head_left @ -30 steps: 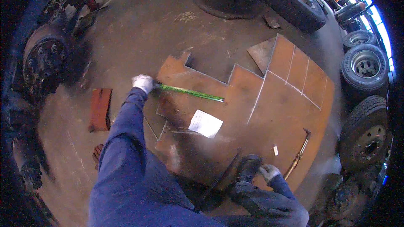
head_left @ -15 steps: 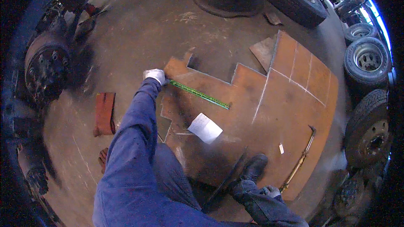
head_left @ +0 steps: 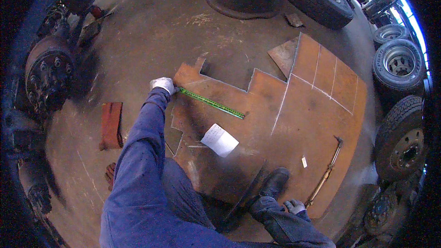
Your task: The person measures and marks a large metal sheet on the floor using a tape measure, a straight edge, and a marker. They measure various sections, draw lines, and adjust the straight edge to ensure accuracy.
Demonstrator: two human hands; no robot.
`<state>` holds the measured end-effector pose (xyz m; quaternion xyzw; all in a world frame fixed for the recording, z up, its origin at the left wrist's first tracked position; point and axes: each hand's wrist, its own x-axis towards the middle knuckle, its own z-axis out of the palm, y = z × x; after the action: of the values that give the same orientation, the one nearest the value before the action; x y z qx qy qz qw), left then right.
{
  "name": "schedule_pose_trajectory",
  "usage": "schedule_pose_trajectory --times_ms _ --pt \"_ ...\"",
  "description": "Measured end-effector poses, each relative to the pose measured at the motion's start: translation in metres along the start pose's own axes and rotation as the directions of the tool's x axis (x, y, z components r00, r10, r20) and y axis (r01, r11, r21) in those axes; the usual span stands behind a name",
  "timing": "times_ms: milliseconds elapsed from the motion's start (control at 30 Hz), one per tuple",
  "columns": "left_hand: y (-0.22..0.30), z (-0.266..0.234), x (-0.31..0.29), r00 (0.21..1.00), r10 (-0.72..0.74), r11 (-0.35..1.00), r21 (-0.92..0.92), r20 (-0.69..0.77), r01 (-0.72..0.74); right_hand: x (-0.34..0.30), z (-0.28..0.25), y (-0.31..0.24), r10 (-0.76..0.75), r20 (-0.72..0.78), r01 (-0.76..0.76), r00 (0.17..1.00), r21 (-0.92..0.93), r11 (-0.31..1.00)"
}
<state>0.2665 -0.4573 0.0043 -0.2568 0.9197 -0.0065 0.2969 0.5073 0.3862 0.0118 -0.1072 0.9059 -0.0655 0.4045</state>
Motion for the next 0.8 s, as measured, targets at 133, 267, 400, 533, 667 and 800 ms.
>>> schedule_pose_trajectory --times_ms 133,267,400,533,667,800 --pt "-0.017 0.012 -0.003 0.999 -0.032 0.999 -0.019 -0.031 0.031 0.002 -0.021 -0.041 0.099 0.018 -0.100 0.995 0.081 0.992" --pt "-0.002 0.006 -0.009 0.999 -0.026 0.997 -0.072 -0.042 0.023 0.004 -0.014 -0.031 0.080 -0.015 -0.079 0.997 0.083 0.993" --pt "-0.022 0.016 -0.029 0.998 0.008 0.969 -0.246 0.060 0.007 0.016 -0.044 -0.085 0.173 0.037 -0.176 0.984 0.329 0.928" --pt "-0.043 0.010 -0.068 0.889 0.383 0.547 -0.837 0.251 0.000 0.049 -0.066 -0.124 0.028 0.082 -0.057 0.996 0.379 0.923" --pt "-0.014 -0.002 -0.112 0.844 0.482 0.385 -0.922 0.235 0.037 0.100 -0.071 -0.173 0.025 0.206 -0.024 0.978 -0.007 1.000" --pt "-0.011 -0.027 -0.189 0.772 0.570 0.585 -0.799 0.283 -0.138 0.130 -0.089 -0.262 0.013 0.335 0.061 0.942 -0.210 0.976"
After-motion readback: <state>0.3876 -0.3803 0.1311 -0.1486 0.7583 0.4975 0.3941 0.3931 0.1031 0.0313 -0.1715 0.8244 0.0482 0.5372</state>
